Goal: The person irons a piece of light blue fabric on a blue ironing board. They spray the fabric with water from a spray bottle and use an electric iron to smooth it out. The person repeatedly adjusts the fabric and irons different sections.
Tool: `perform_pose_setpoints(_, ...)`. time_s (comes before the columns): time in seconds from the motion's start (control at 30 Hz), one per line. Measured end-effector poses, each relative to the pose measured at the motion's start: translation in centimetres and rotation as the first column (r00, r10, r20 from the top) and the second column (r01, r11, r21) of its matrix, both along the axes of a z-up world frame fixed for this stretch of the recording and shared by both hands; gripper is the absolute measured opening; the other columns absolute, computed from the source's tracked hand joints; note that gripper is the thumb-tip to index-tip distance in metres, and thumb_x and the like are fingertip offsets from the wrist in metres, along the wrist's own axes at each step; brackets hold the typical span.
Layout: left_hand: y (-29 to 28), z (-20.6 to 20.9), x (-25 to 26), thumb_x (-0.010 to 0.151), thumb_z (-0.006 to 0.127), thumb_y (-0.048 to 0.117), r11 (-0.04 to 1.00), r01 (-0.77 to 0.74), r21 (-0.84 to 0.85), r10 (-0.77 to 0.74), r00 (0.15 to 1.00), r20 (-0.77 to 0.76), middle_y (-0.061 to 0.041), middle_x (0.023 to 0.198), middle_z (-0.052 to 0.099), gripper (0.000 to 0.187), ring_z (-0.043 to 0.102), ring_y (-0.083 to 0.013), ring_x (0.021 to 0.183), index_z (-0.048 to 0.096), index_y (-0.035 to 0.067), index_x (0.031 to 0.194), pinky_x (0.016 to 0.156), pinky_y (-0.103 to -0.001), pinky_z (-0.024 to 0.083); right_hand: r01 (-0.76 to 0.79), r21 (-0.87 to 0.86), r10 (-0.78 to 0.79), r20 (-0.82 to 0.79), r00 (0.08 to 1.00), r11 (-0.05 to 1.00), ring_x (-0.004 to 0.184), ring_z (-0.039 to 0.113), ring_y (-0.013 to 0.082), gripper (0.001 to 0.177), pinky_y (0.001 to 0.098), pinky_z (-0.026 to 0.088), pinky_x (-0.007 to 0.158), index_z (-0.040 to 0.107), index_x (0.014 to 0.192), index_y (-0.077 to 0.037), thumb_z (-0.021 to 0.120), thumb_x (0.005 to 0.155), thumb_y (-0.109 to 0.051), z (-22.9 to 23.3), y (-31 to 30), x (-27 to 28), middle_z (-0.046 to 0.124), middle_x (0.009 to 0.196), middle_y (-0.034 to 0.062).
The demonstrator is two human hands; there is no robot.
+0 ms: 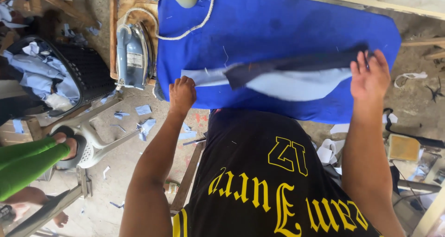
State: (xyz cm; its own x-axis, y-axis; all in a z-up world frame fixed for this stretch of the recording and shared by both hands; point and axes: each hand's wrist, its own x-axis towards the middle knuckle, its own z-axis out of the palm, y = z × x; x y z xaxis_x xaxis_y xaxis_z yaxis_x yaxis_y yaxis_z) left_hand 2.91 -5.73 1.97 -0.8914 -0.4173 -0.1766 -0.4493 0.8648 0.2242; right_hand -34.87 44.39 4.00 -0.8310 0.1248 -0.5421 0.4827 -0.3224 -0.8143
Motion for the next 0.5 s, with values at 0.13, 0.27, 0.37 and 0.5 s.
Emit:
perform_pose_setpoints(0.13,-0.2,-1.1,0.1,0.099,0.049,0.004,0.997,0.064,0.034,-0.068,0.99,0.123,-0.011,0.099,0.072,0.029,0.067,-0.0382,0.093,0.077,0.008,0.105,0.08,-0.058,0.052,-0.298,0.515,0.347,0.001,0.938,0.804,0.082,0.065,-0.0014,0.061,0.0189,0.058,0.062,0.057,0.154,-0.019,0.077,0.099,-0.038,-0.7,-4.4,2.4,0.073,0.105,-0.0091)
perform_pose_setpoints(0.27,0.1,-1.9,-0.7,0.091,0.072,0.045,0.997,0.033,0.074,-0.043,0.988,0.146,-0.003,0.105,0.071,0.035,0.07,-0.0284,0.107,0.074,0.021,0.116,0.092,-0.053,0.054,-0.522,0.733,0.743,0.035,0.669,0.436,0.125,0.064,0.0438,0.054,0.0555,0.057,0.095,0.058,0.151,0.0,0.08,0.102,-0.009,-4.4,-4.7,8.0,0.069,0.131,0.0269)
perform_pose_setpoints(0.37,0.3,-2.2,-2.6,0.098,0.071,0.045,0.986,-0.107,0.128,0.107,0.994,0.011,-0.005,0.111,0.07,0.039,0.069,-0.0311,0.109,0.072,0.018,0.126,0.093,-0.053,0.053,-0.548,0.825,0.773,0.255,0.581,0.141,0.144,0.051,0.0318,0.06,0.0499,0.044,0.118,0.055,0.157,-0.015,0.078,0.103,-0.03,-4.2,-5.3,9.8,0.059,0.152,0.0097)
perform_pose_setpoints(0.5,0.7,-3.9,-4.5,0.096,0.074,0.033,0.968,-0.245,-0.061,0.245,0.969,-0.011,-0.005,0.121,0.061,0.036,0.064,-0.0293,0.11,0.069,0.015,0.127,0.086,-0.047,0.056,-0.446,0.893,0.811,0.221,0.542,0.055,0.129,0.057,0.0407,0.07,0.0495,0.054,0.107,0.045,0.159,0.003,0.079,0.102,-0.019,-1.6,-7.4,10.4,0.06,0.133,0.0197)
